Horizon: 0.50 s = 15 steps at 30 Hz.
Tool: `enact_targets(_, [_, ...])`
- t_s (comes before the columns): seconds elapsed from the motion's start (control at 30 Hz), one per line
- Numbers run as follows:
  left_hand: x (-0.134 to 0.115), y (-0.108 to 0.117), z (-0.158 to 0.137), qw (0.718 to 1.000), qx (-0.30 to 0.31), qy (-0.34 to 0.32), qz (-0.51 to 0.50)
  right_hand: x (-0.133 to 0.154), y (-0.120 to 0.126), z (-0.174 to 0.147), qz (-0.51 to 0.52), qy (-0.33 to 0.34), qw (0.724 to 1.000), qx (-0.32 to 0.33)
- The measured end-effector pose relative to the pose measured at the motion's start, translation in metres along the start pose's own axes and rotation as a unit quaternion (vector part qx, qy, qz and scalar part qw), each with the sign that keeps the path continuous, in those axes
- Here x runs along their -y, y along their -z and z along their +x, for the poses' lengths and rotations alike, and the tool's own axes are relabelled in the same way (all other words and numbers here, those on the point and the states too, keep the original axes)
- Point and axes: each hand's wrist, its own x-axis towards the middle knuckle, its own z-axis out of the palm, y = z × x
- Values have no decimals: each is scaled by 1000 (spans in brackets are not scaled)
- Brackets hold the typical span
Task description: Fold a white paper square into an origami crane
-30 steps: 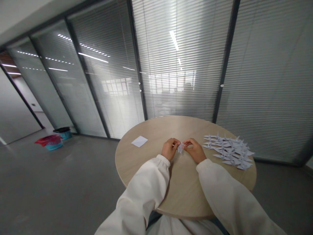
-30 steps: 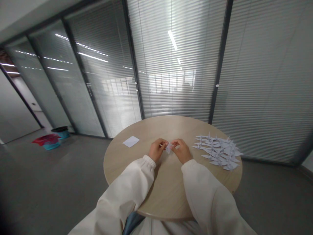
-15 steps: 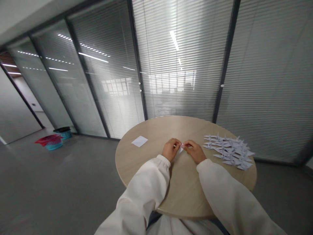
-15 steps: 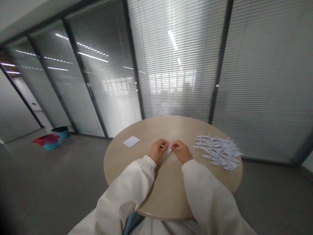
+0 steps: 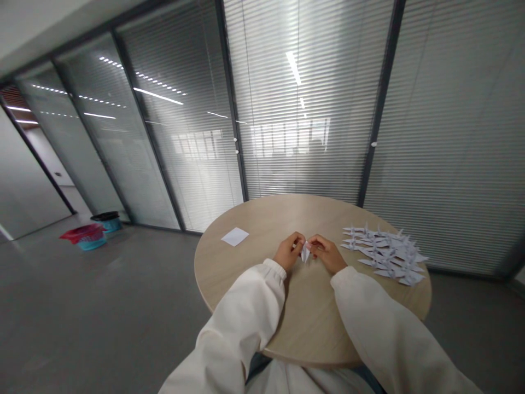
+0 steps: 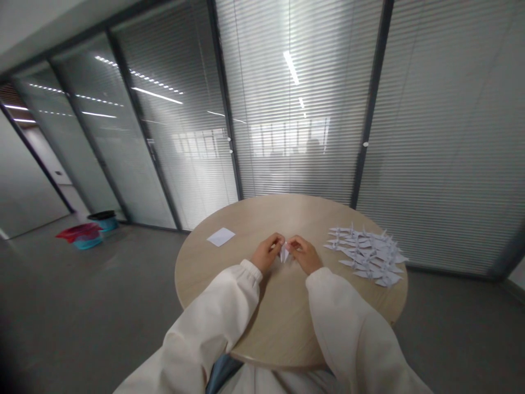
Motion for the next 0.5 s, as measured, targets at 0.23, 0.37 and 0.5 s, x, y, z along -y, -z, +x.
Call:
enact_targets(0.23, [1, -1, 0, 999, 18, 26, -40, -11, 0, 2, 36, -44, 997, -59])
enact_targets(0.37, [4, 2, 0, 1000, 4, 23, -9, -10, 2, 3, -30, -13, 995, -90])
enact_targets(0.5, [6, 3, 1, 1000, 3, 23, -15, -9, 3, 4, -78, 22, 992, -98])
